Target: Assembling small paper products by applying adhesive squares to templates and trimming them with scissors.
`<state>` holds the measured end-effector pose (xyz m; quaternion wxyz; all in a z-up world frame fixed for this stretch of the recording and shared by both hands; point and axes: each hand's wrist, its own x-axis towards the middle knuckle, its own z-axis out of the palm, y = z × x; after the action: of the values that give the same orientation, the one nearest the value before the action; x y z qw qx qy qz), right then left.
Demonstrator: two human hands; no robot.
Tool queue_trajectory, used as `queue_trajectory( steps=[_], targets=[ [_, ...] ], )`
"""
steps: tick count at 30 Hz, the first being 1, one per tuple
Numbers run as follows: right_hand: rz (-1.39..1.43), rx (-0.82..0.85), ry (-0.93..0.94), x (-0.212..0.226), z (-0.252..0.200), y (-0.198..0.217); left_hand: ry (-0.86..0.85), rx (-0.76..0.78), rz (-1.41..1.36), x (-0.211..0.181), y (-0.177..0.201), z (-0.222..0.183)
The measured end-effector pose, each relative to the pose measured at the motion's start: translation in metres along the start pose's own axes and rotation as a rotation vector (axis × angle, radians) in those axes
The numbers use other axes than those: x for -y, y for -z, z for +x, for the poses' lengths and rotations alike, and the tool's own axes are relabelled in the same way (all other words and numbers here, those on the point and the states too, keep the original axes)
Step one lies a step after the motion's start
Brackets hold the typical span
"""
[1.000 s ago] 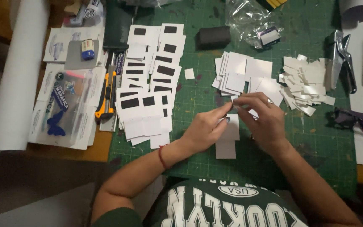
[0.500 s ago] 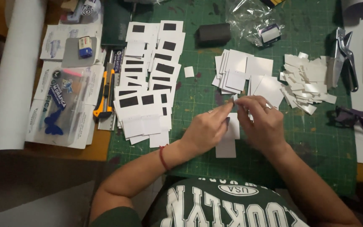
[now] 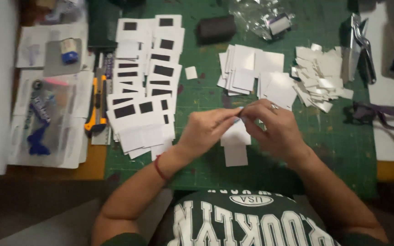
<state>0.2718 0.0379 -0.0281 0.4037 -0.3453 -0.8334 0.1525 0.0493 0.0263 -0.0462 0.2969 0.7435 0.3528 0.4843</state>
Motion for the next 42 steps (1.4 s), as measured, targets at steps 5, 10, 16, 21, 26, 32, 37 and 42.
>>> queue_trajectory(
  steps=[5,10,16,21,26,32,37,42],
  targets=[
    [-0.114,0.102,-0.097,0.008,0.001,0.043,0.041,-0.022,0.068,0.002,0.005,0.001],
    [-0.649,0.202,-0.330,-0.031,-0.006,0.120,0.055,0.008,0.132,-0.022,0.022,0.012],
    [-1.176,0.506,-0.873,-0.104,-0.018,0.127,0.169,0.073,0.065,-0.042,0.028,0.016],
    [-1.119,0.114,-0.047,-0.049,-0.036,0.104,0.561,0.161,-0.326,-0.050,0.032,0.013],
    [-0.641,-0.003,0.517,0.010,-0.018,0.043,0.799,0.192,-0.482,-0.057,0.028,0.003],
    [-0.649,-0.087,0.717,0.009,-0.007,0.025,0.729,0.252,-0.620,-0.055,0.030,-0.006],
    [-0.512,0.021,0.315,0.005,-0.014,0.023,0.392,0.272,-0.136,-0.042,0.031,-0.023],
    [-0.269,0.210,-0.091,-0.007,-0.018,0.037,-0.099,0.302,0.751,-0.042,0.023,-0.043]
  ],
)
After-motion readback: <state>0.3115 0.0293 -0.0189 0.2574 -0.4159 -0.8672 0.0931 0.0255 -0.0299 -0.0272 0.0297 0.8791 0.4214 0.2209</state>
